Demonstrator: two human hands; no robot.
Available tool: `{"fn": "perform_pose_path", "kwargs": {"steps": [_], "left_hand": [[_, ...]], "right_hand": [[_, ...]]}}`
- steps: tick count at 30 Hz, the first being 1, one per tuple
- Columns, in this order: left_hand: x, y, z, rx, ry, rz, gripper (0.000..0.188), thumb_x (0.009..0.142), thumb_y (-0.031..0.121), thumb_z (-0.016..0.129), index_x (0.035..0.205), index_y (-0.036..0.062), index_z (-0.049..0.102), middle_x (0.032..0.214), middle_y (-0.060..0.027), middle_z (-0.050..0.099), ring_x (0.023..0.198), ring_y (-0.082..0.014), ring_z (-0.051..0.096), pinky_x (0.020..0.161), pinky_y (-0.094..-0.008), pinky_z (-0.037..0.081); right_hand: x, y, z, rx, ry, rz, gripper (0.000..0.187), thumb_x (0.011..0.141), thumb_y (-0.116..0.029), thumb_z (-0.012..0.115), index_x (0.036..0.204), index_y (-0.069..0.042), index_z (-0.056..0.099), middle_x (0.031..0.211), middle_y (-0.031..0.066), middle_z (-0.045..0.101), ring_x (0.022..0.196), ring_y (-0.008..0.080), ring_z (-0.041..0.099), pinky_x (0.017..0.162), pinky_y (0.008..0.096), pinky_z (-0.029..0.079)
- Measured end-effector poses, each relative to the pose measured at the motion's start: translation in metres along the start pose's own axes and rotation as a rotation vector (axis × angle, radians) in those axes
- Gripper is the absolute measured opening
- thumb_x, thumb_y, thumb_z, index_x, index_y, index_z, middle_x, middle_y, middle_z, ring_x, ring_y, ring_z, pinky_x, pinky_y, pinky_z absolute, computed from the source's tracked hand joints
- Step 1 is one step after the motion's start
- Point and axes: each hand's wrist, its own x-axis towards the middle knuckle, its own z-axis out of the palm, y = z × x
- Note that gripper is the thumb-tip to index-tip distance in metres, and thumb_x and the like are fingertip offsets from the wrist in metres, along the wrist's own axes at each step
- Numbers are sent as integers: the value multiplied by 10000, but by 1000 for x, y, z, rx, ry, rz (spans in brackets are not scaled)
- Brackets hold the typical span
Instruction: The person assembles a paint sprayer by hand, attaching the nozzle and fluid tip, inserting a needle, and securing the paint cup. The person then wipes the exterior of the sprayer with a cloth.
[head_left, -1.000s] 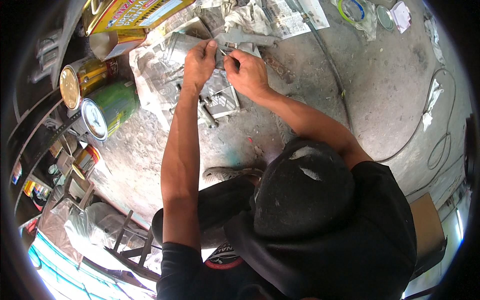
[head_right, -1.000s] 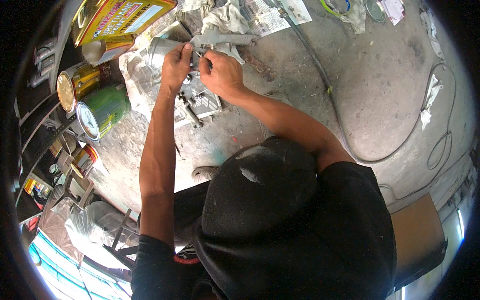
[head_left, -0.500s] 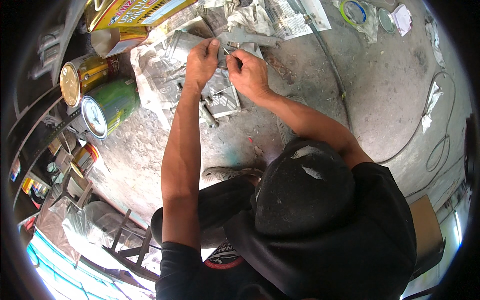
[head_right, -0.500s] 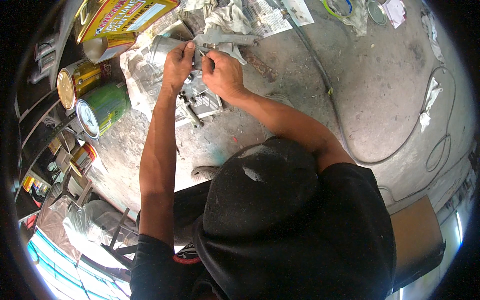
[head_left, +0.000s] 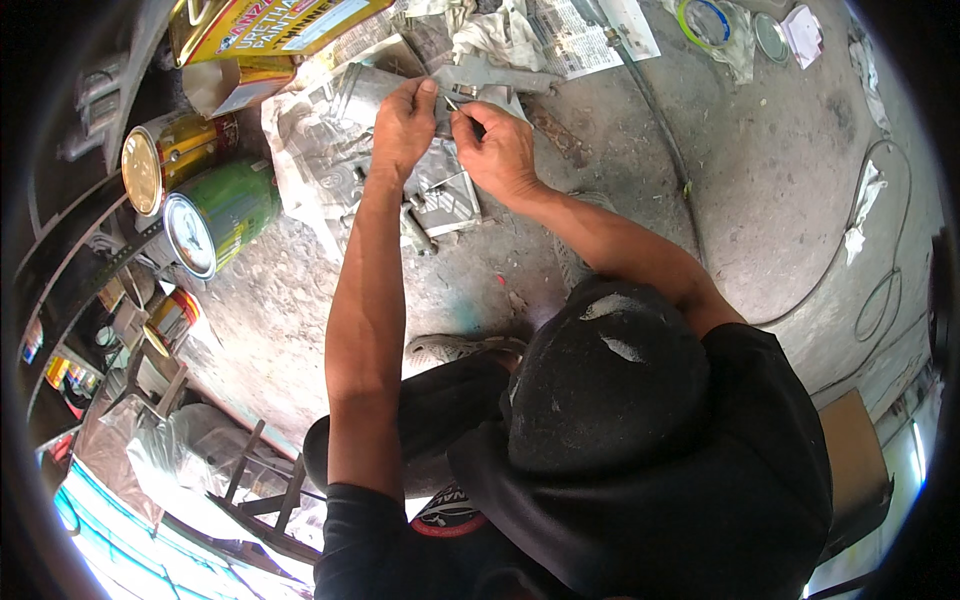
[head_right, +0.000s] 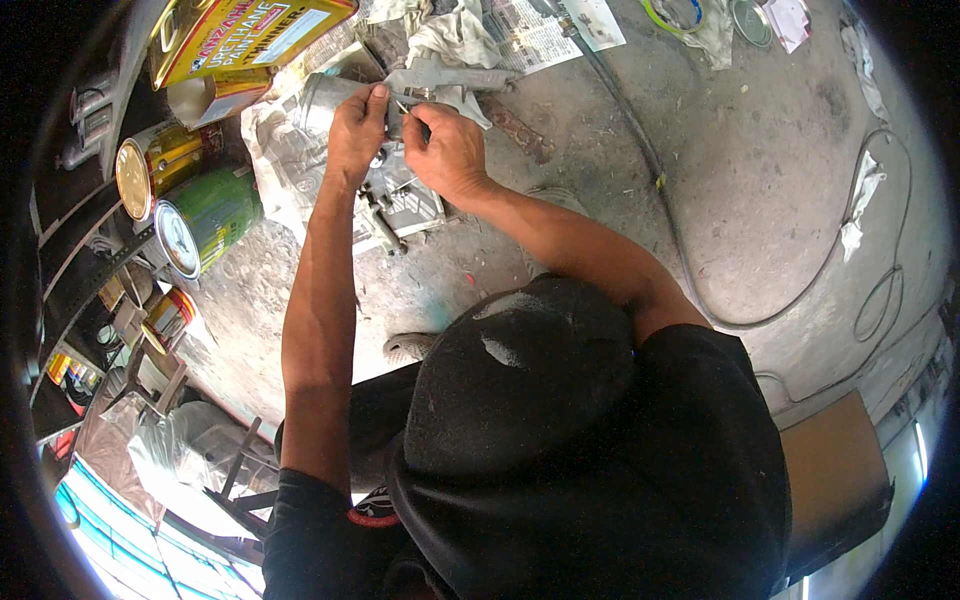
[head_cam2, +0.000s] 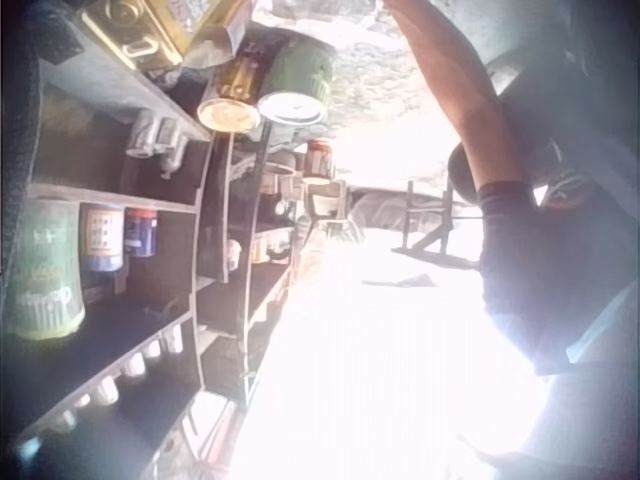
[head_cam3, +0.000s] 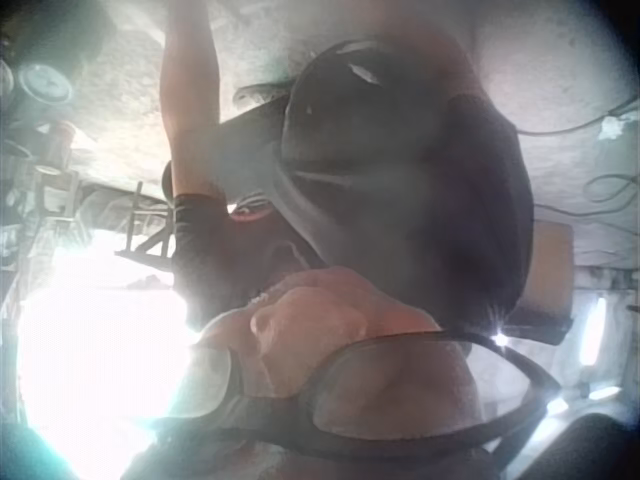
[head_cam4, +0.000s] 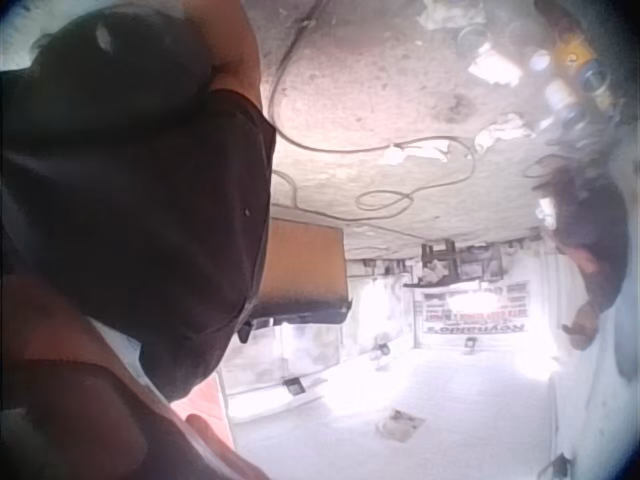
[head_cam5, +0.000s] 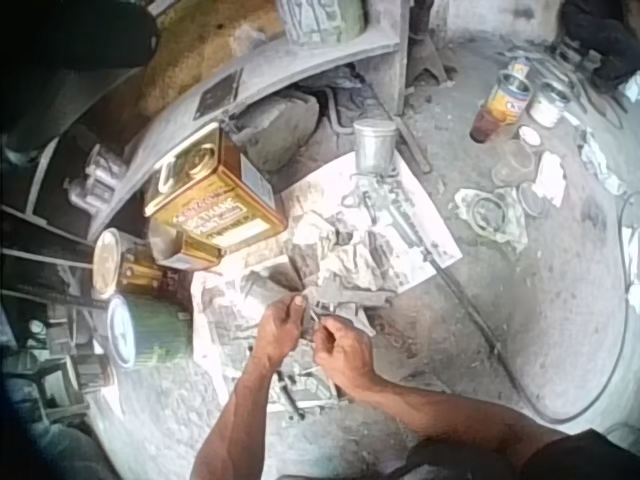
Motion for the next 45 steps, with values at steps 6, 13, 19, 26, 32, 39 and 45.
{"fn": "perform_pose_path", "kwargs": {"steps": [6,13,19,26,32,39,45], "left_hand": [[0,2,1,22,14,-5,410,1055,343,555,1139,-30,705,797,-121,668,698,-205,613,658,-341,495],[-2,9,-1,10,-2,-65,407,1039,335,559,1142,-31,704,948,-253,731,891,-354,718,831,-400,532],[-8,15,0,27,44,8,419,1059,350,554,1118,-38,699,756,-93,659,692,-151,559,671,-343,484],[-8,18,-2,59,40,-4,418,1061,345,550,1123,-41,698,779,-109,663,716,-158,562,707,-349,493],[-8,14,-2,41,19,-2,386,1041,320,558,1123,-27,705,894,-257,710,829,-349,701,793,-410,525],[-5,13,-2,8,15,-14,385,1043,317,557,1122,-29,706,884,-242,714,811,-314,693,785,-397,525],[0,7,-1,-69,-23,-92,404,1044,327,555,1125,-40,705,845,-203,716,771,-254,669,755,-375,518]], "right_hand": [[0,-3,-3,-1,-12,10,157,898,-168,665,851,-21,691,836,177,704,766,391,685,691,453,535],[-1,3,0,36,35,-40,136,887,-149,672,872,-18,708,854,175,715,770,381,694,703,437,547],[-2,4,0,62,29,-29,127,878,-137,680,890,-16,719,862,171,722,772,380,698,710,435,553],[0,0,-3,54,19,-50,120,877,-120,677,870,-4,710,851,180,719,773,385,699,703,440,549],[8,-4,-3,22,2,-51,131,896,-113,647,839,-3,691,839,202,702,753,414,679,677,464,529],[-4,21,-10,-75,-4,-55,191,976,-189,646,1035,-29,731,773,206,695,652,341,691,611,421,529],[5,1,-17,-117,-82,-104,190,978,-175,654,1104,-66,746,855,185,704,726,351,695,663,434,539]]}}
